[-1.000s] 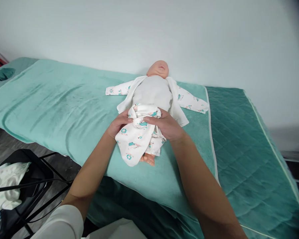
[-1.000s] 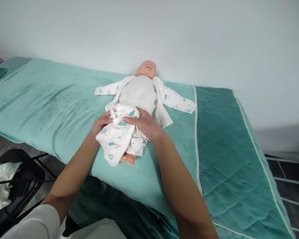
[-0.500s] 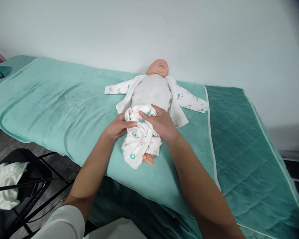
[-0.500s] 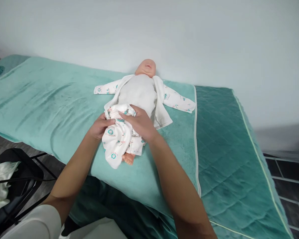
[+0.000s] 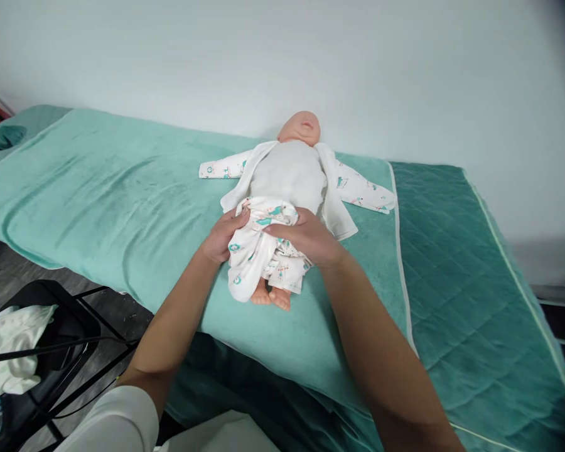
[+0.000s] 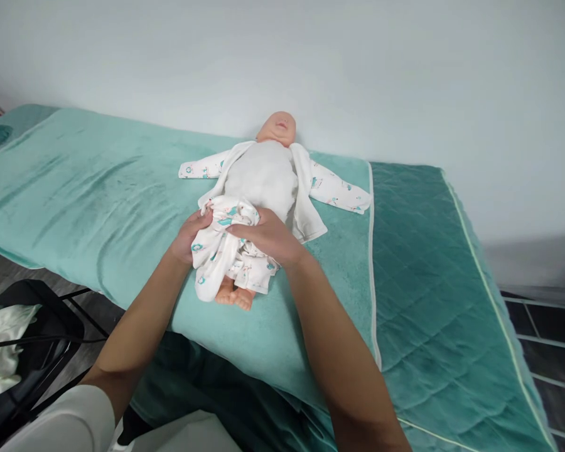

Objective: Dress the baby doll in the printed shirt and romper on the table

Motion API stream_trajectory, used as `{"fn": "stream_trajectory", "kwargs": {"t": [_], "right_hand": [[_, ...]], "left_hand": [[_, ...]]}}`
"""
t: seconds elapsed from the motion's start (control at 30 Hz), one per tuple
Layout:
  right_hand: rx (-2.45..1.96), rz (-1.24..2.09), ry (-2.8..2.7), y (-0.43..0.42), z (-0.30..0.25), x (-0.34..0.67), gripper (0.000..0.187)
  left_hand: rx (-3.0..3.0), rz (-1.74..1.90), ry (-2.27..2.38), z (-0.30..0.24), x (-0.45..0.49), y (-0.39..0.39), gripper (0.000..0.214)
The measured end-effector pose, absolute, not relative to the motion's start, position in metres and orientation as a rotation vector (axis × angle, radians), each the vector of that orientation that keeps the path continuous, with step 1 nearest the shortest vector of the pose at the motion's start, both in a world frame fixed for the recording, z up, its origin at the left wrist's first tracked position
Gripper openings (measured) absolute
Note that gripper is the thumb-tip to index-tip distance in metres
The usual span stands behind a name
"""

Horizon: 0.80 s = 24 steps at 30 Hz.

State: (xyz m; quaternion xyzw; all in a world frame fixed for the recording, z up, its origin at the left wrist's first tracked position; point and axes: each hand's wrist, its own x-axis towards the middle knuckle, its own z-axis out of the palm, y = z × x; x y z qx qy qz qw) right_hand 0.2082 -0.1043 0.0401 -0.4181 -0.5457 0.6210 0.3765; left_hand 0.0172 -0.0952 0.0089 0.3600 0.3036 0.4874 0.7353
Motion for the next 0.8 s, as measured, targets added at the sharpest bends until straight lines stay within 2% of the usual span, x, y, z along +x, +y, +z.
{"fn": "stream_trajectory", "kwargs": {"t": [0.23,0.37,0.5,0.8], "right_hand": [[-0.999,1.455,-1.117,-0.098,0.028,0.199,0.034],[-1.052,1.365,-1.149,-0.1,0.031,0.196,0.036],[-1.125,1.301,-1.288,-0.102,0.036,0.196,0.031],[-1.068,1.593,-1.649,-0.107,0.053,0.21,0.034]], "left_hand": [[1.131,0.946,0.628,0.006,0.011,-0.094,0.07],[1.158,0.845,0.66,0.007,0.008,-0.095,0.056],[1.04,0.941,0.631,0.007,0.012,-0.098,0.044],[0.75,1.134,0.659,0.017,0.018,-0.106,0.052]]}}
